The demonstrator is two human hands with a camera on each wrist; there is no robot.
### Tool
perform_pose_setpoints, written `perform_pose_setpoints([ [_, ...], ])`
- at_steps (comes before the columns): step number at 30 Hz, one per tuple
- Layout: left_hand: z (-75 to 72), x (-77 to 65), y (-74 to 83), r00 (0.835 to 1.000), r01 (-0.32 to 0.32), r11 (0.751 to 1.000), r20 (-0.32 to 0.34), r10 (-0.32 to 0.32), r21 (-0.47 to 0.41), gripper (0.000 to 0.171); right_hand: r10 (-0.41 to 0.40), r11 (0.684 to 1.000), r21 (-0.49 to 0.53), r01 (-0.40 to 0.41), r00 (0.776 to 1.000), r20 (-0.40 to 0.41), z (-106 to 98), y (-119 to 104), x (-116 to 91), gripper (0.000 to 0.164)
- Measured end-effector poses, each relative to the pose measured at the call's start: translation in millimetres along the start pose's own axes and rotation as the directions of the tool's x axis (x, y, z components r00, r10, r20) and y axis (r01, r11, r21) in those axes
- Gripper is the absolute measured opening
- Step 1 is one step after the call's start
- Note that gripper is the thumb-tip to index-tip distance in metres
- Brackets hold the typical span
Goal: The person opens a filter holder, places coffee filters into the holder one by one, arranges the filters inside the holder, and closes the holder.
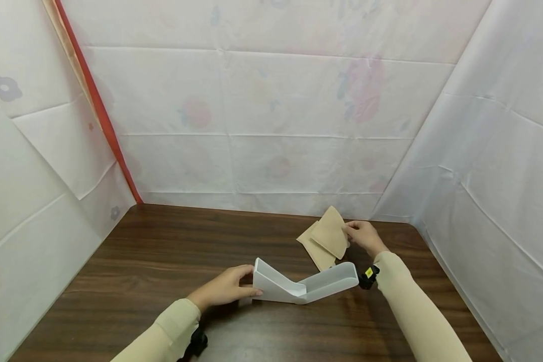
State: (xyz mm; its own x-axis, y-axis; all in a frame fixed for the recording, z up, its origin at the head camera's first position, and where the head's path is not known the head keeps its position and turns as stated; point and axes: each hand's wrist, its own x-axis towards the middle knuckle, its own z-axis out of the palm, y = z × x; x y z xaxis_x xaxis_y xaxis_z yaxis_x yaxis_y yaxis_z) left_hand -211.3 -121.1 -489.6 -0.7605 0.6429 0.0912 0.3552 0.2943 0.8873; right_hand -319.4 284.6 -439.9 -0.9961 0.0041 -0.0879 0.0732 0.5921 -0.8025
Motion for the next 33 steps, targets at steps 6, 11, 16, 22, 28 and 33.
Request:
perform_pose_setpoints([
  [6, 0.6, 1.2, 0.7, 1.000, -0.001, 1.000, 0.001, 0.001, 0.000, 0.037, -0.041, 0.999, -0.006, 0.041, 0.999, -0.007, -1.2, -8.7, -6.9, 0.038],
  [11, 0.8, 1.0, 1.2, 1.000, -0.003, 1.000, 0.001, 0.003, 0.014, 0.037, -0.077, 0.997, -0.013, 0.076, 0.997, -0.007, -1.4, -14.1, -13.0, 0.039],
  [16, 1.8, 0.2, 2.9, 1.000, -0.010, 1.000, 0.001, 0.010, 0.009, 0.036, -0.115, 0.993, -0.032, 0.115, 0.993, 0.004, -2.2, -20.3, -19.9, 0.041],
  [22, 1.8, -1.3, 9.9, 1.000, -0.016, 1.000, -0.011, 0.016, 0.002, 0.035, -0.150, 0.988, -0.022, 0.150, 0.988, 0.021, -2.2, -29.3, -28.0, 0.041],
  [28, 1.0, -0.3, 6.0, 1.000, -0.029, 0.999, -0.011, 0.029, 0.017, 0.036, -0.184, 0.982, -0.029, 0.185, 0.982, 0.028, -2.3, -38.0, -35.2, 0.034],
  [33, 0.7, 0.0, 4.0, 0.999, -0.033, 0.999, -0.010, 0.033, 0.025, 0.037, -0.218, 0.975, -0.042, 0.219, 0.975, 0.031, -3.0, -43.1, -41.5, 0.030],
])
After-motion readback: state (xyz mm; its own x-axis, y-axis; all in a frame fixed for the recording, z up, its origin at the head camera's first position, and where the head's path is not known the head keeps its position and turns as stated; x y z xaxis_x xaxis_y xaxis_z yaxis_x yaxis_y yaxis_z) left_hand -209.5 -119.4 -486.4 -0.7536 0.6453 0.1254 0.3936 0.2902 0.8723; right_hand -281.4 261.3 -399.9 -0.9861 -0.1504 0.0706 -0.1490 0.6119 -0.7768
